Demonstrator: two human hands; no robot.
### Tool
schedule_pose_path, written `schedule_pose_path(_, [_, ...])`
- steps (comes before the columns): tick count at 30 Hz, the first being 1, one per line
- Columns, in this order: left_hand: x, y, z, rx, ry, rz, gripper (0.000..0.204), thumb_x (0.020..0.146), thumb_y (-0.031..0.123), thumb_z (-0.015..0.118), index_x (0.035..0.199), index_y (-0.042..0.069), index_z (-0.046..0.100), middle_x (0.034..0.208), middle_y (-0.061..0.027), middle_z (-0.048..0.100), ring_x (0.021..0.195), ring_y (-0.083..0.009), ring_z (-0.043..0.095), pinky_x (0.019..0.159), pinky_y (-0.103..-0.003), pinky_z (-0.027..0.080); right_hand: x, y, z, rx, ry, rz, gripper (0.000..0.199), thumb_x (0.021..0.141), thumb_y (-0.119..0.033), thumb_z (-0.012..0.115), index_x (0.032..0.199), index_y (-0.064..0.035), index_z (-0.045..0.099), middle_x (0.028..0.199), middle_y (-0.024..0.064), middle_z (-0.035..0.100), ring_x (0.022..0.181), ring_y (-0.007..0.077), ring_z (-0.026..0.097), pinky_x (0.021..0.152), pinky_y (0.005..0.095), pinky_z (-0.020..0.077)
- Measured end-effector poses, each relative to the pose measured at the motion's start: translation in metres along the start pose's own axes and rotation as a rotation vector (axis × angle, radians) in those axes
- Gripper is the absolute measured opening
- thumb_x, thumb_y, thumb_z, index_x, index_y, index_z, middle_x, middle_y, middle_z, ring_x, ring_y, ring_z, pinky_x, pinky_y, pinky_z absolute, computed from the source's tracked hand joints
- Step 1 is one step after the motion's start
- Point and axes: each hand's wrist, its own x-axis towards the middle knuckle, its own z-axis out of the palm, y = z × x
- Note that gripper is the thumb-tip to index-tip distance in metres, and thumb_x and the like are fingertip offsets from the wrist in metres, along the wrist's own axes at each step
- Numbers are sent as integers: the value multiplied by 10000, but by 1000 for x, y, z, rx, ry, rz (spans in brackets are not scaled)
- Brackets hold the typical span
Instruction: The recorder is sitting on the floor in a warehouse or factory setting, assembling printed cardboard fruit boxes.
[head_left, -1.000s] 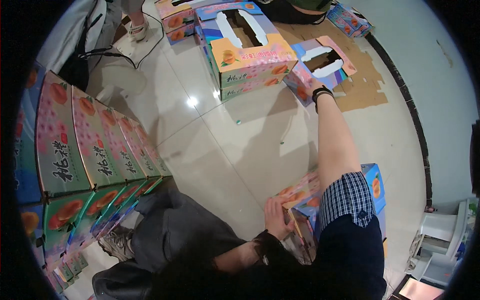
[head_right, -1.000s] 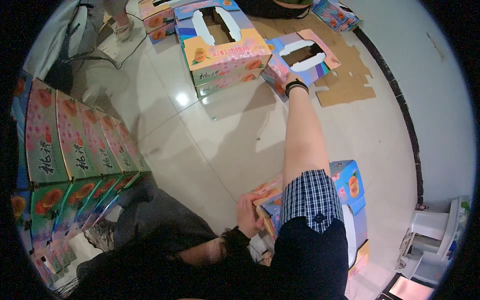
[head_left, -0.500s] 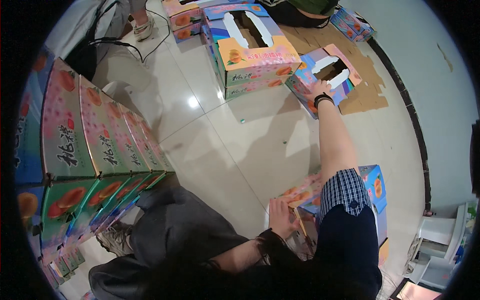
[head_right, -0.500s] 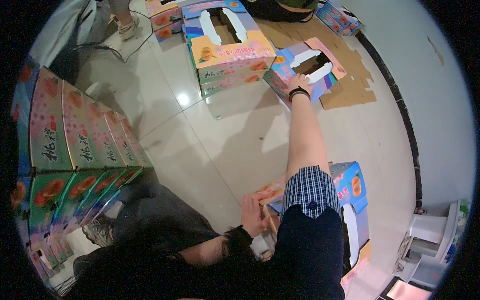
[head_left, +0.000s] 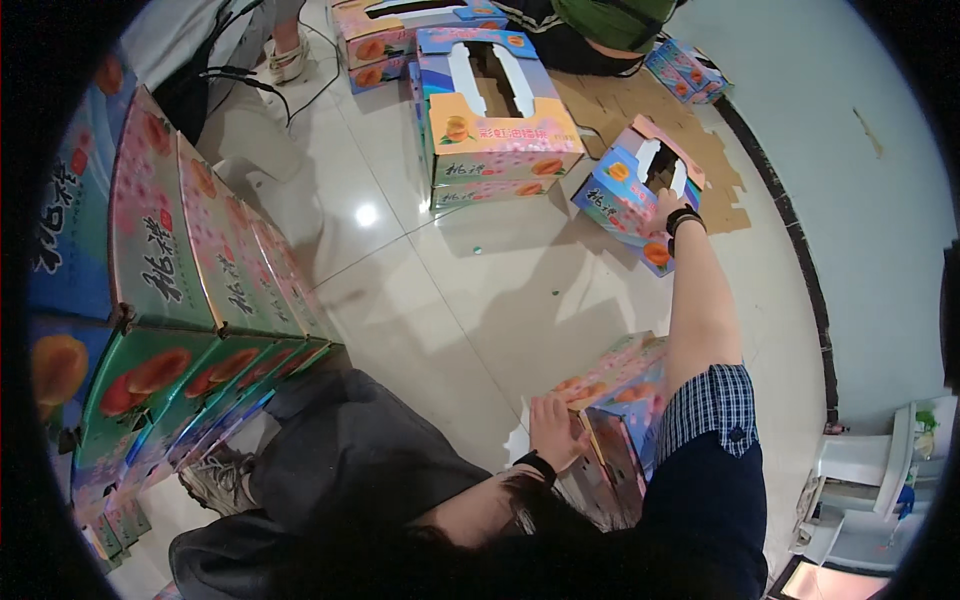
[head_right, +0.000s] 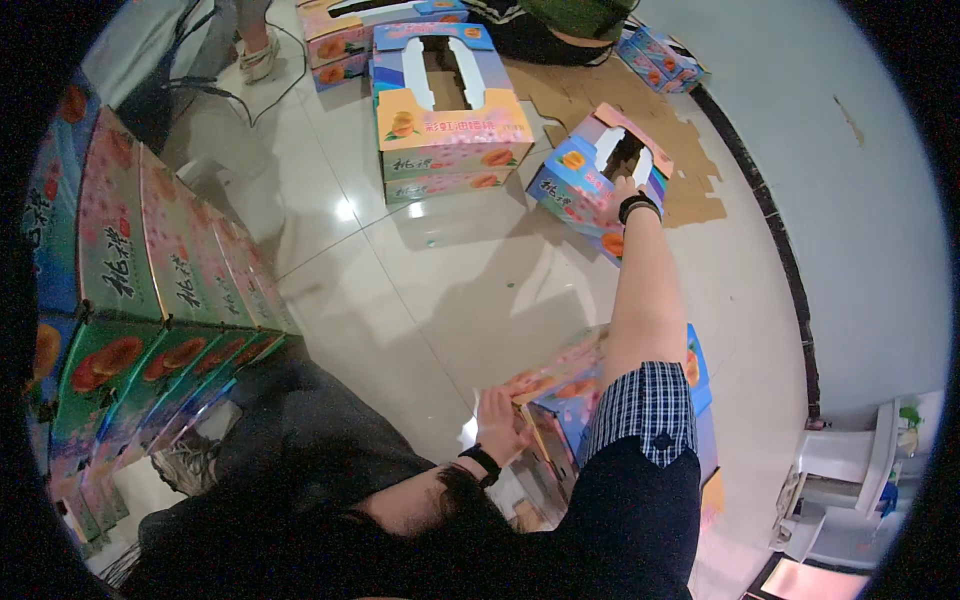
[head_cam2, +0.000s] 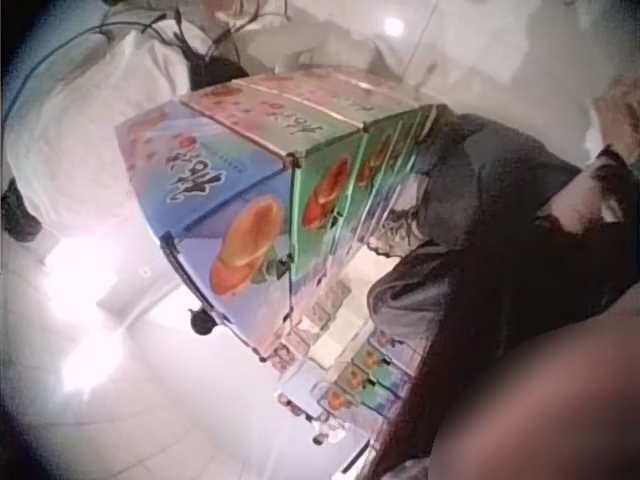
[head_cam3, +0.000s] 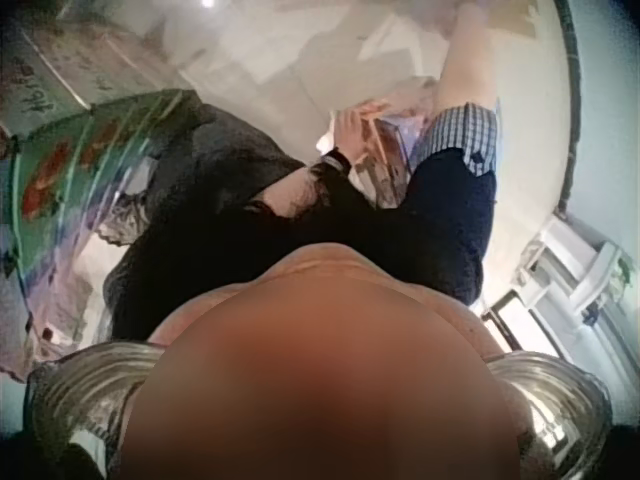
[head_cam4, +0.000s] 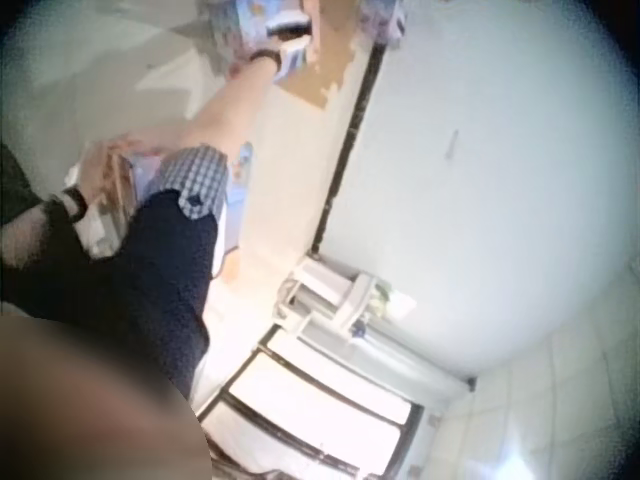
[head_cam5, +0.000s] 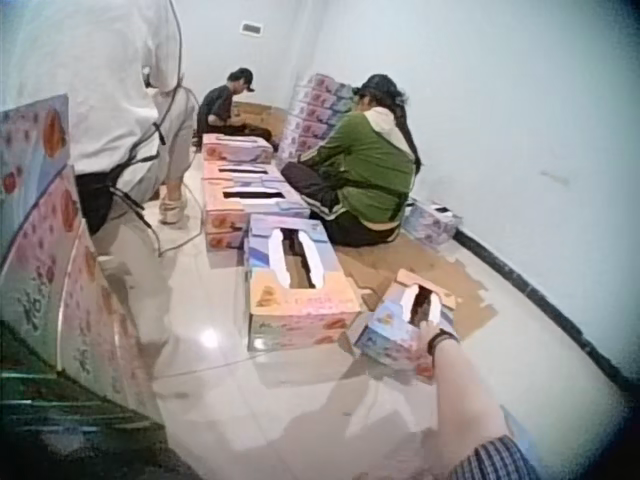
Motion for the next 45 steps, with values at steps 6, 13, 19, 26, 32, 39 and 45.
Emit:
schedule_pose_path(6, [-2, -5, 2, -23, -50, -15, 591, 627, 284, 625, 1089, 22, 366, 1047, -159, 414, 998, -341, 372, 875, -456, 284, -36, 45, -30, 100, 37, -135, 964, 412, -401, 777, 1187, -19, 351, 1192, 185, 393, 1120, 308, 403, 912, 367, 381])
schedule_pose_path(13, [-6, -18, 4, -221, -25, 72, 557, 739, 298, 597, 1143, 4, 353, 1062, -180, 417, 1003, -340, 392, 874, -406, 320, -145, 89, -86, 203, 222, -291, 875, 431, -289, 777, 1156, -19, 369, 1138, 183, 419, 1108, 304, 393, 926, 350, 339])
schedule_pose_path(19, [-1, -30, 4, -538, -93, -120, 756, 704, 449, 635, 1191, -36, 318, 1152, -227, 425, 1072, -320, 426, 895, -369, 349, -265, 128, -106, 229, 476, -461, 695, 481, -141, 725, 1078, -49, 380, 1035, 156, 436, 1034, 321, 419, 877, 352, 363])
schedule_pose_path(26, [-3, -22, -25, -740, -259, -229, 861, 676, 481, 656, 1232, -47, 266, 1192, -199, 400, 1112, -263, 400, 924, -347, 323, -434, 166, -105, 263, 557, -546, 635, 569, -36, 660, 1123, -32, 350, 1057, 151, 412, 1016, 319, 423, 862, 330, 364])
schedule_pose_path(32, [-17, -10, -47, -748, -305, -257, 872, 646, 472, 688, 1226, -34, 278, 1194, -185, 397, 1096, -245, 410, 925, -332, 320, -574, 176, -57, 216, 557, -363, 582, 593, 9, 636, 1110, -30, 370, 1118, 156, 418, 1026, 337, 434, 863, 334, 385])
schedule_pose_path(39, [-15, -14, -45, -581, -319, -232, 895, 605, 563, 662, 1211, -11, 339, 1149, -177, 445, 1080, -247, 419, 922, -353, 310, -634, 207, 7, -88, 434, -213, 492, 596, 86, 553, 1054, -46, 427, 1172, 123, 421, 1035, 322, 453, 838, 369, 407])
schedule_pose_path(45, [-22, -2, -64, -542, -375, -252, 913, 611, 533, 680, 1221, -39, 313, 1189, -224, 402, 1102, -278, 416, 907, -338, 340, -619, 220, 76, 153, 311, -243, 491, 603, 64, 576, 1054, -53, 421, 1180, 112, 419, 1064, 312, 445, 837, 345, 420])
